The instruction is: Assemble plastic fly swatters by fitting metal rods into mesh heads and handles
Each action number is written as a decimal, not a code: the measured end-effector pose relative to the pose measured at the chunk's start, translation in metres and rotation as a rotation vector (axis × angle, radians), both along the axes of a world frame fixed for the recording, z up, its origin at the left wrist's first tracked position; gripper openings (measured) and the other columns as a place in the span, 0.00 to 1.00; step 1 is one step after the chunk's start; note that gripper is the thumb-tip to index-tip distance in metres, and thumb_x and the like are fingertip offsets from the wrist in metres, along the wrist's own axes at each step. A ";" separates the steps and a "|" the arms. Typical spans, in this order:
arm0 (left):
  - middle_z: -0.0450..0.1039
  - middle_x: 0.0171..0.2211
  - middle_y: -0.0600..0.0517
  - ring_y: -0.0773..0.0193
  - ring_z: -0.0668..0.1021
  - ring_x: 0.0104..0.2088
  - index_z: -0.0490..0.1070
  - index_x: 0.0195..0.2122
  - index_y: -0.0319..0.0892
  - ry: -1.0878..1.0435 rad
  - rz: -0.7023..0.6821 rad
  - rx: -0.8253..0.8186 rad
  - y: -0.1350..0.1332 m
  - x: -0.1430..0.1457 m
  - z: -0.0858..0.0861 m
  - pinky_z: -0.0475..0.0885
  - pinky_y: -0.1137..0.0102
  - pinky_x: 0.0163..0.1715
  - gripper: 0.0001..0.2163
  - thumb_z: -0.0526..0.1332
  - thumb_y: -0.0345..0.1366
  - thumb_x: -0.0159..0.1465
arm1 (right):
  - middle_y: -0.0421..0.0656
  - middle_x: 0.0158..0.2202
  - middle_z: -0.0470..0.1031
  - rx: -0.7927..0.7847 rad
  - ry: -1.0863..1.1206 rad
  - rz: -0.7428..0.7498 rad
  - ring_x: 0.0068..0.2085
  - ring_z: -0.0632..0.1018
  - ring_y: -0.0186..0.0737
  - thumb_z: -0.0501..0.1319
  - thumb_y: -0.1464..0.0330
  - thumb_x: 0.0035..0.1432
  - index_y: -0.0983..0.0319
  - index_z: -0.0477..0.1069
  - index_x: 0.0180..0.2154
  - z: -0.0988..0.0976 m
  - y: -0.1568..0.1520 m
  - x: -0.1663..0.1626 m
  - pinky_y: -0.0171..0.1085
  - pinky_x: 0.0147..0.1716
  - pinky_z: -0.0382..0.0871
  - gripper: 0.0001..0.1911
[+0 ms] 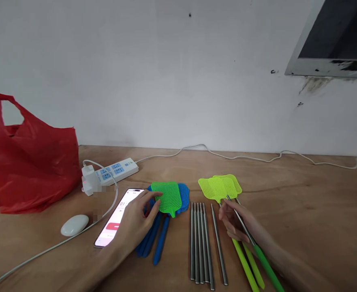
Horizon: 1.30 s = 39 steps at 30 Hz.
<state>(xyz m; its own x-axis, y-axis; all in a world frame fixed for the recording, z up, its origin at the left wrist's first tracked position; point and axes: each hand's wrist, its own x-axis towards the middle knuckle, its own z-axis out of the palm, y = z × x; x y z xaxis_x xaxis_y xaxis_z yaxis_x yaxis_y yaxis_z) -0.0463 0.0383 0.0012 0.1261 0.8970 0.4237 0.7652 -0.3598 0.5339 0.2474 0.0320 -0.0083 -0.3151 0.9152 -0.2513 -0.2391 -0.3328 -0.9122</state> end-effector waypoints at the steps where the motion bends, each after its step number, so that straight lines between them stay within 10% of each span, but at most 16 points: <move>1: 0.75 0.32 0.50 0.56 0.77 0.30 0.77 0.48 0.45 0.055 0.008 0.016 0.001 -0.001 -0.001 0.71 0.65 0.32 0.15 0.55 0.42 0.68 | 0.32 0.10 0.62 0.002 -0.007 0.005 0.07 0.50 0.22 0.64 0.45 0.50 0.63 0.71 0.24 -0.001 -0.001 -0.001 0.30 0.10 0.37 0.26; 10: 0.72 0.44 0.45 0.51 0.75 0.43 0.77 0.50 0.46 0.247 -0.180 0.162 -0.006 0.004 -0.005 0.72 0.58 0.42 0.15 0.53 0.37 0.70 | 0.30 0.08 0.52 0.042 0.016 -0.113 0.11 0.50 0.24 0.62 0.45 0.53 0.62 0.69 0.20 0.002 -0.009 -0.001 0.30 0.12 0.42 0.27; 19: 0.74 0.39 0.47 0.55 0.75 0.41 0.77 0.41 0.44 0.129 -0.359 0.088 -0.017 0.011 0.004 0.71 0.63 0.40 0.13 0.52 0.34 0.72 | 0.38 0.26 0.76 0.079 0.128 -0.338 0.21 0.74 0.30 0.71 0.47 0.46 0.61 0.72 0.28 0.016 -0.014 -0.003 0.26 0.15 0.63 0.24; 25: 0.76 0.39 0.47 0.54 0.77 0.40 0.76 0.43 0.44 0.051 -0.326 0.039 -0.019 0.011 0.007 0.73 0.63 0.41 0.12 0.52 0.38 0.72 | 0.48 0.38 0.83 0.120 0.129 -0.230 0.39 0.83 0.43 0.71 0.53 0.53 0.63 0.80 0.33 0.017 -0.018 -0.007 0.34 0.35 0.76 0.18; 39: 0.77 0.38 0.50 0.57 0.80 0.38 0.71 0.44 0.45 0.136 -0.492 -0.013 -0.023 0.012 -0.005 0.72 0.68 0.37 0.09 0.53 0.40 0.74 | 0.50 0.45 0.82 0.252 0.066 -0.078 0.40 0.83 0.42 0.68 0.58 0.59 0.59 0.82 0.39 0.000 -0.024 -0.011 0.39 0.39 0.78 0.12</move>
